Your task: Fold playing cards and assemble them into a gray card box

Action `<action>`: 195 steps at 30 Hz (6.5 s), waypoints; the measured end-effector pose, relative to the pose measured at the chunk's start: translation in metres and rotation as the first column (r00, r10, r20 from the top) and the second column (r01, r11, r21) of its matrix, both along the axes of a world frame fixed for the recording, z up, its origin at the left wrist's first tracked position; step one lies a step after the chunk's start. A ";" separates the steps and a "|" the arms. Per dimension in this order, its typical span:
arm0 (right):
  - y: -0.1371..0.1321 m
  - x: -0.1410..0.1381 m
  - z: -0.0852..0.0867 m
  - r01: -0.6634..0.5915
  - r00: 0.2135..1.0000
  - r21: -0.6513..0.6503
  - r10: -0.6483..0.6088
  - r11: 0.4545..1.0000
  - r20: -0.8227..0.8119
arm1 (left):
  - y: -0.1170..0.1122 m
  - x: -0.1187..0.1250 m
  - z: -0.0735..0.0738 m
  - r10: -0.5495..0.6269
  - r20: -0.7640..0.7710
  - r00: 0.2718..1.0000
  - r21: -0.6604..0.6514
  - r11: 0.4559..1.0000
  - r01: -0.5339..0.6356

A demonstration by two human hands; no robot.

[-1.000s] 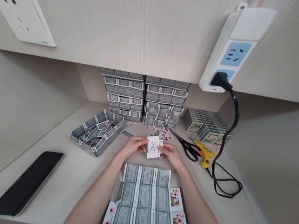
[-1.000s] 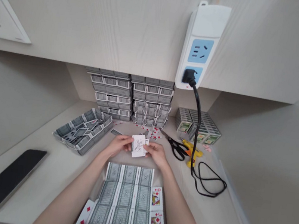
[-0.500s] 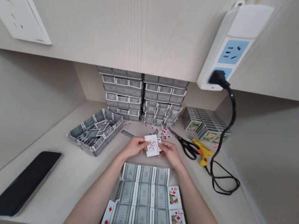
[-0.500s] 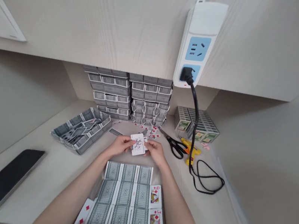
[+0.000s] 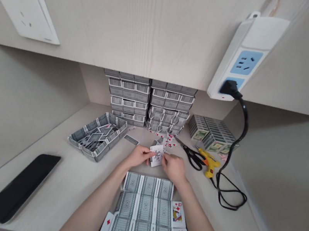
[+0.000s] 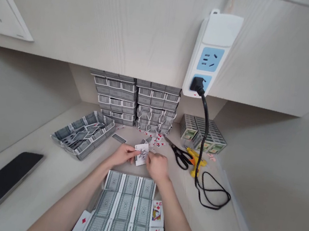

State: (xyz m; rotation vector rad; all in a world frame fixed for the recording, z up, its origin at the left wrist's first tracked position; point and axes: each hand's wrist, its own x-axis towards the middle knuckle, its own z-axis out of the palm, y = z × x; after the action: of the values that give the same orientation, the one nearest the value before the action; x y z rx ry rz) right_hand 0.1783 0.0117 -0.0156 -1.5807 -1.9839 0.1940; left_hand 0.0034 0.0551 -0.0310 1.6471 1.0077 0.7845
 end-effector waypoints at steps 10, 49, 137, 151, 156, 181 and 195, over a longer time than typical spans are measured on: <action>0.015 0.004 -0.013 -0.382 0.431 -0.372 -0.193 0.846 -0.881 | 0.003 0.004 0.003 0.128 0.150 0.981 -0.072 0.990 -0.118; 0.016 -0.016 -0.011 -0.379 0.509 -0.346 -0.119 0.858 -0.853 | 0.010 0.004 0.007 0.080 0.249 0.965 -0.221 0.975 -0.024; 0.013 -0.013 -0.006 -0.359 0.472 -0.253 -0.059 0.898 -0.880 | 0.003 0.006 0.012 -0.043 0.356 0.933 -0.220 0.967 0.128; 0.023 -0.014 -0.017 -0.319 0.408 -0.267 -0.123 0.909 -0.905 | 0.016 0.007 0.001 0.253 0.446 0.859 -0.287 0.949 -0.130; 0.023 -0.010 -0.015 -0.313 0.430 -0.252 -0.099 0.916 -0.897 | 0.017 0.008 -0.001 0.227 0.442 0.868 -0.263 0.958 -0.117; 0.024 -0.010 -0.017 -0.384 0.385 -0.307 -0.150 0.871 -0.910 | 0.007 0.008 0.004 0.168 0.148 0.975 0.086 0.980 -0.182; 0.025 -0.008 -0.019 -0.418 0.428 -0.310 -0.116 0.854 -0.896 | 0.009 0.007 0.002 0.122 0.091 0.988 0.066 0.990 -0.128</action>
State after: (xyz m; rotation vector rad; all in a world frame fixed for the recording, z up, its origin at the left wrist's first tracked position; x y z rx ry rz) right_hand 0.1700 0.0371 -0.0347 -1.0894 -1.1818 1.4397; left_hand 0.0109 0.0636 -0.0295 1.6076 1.0397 0.9776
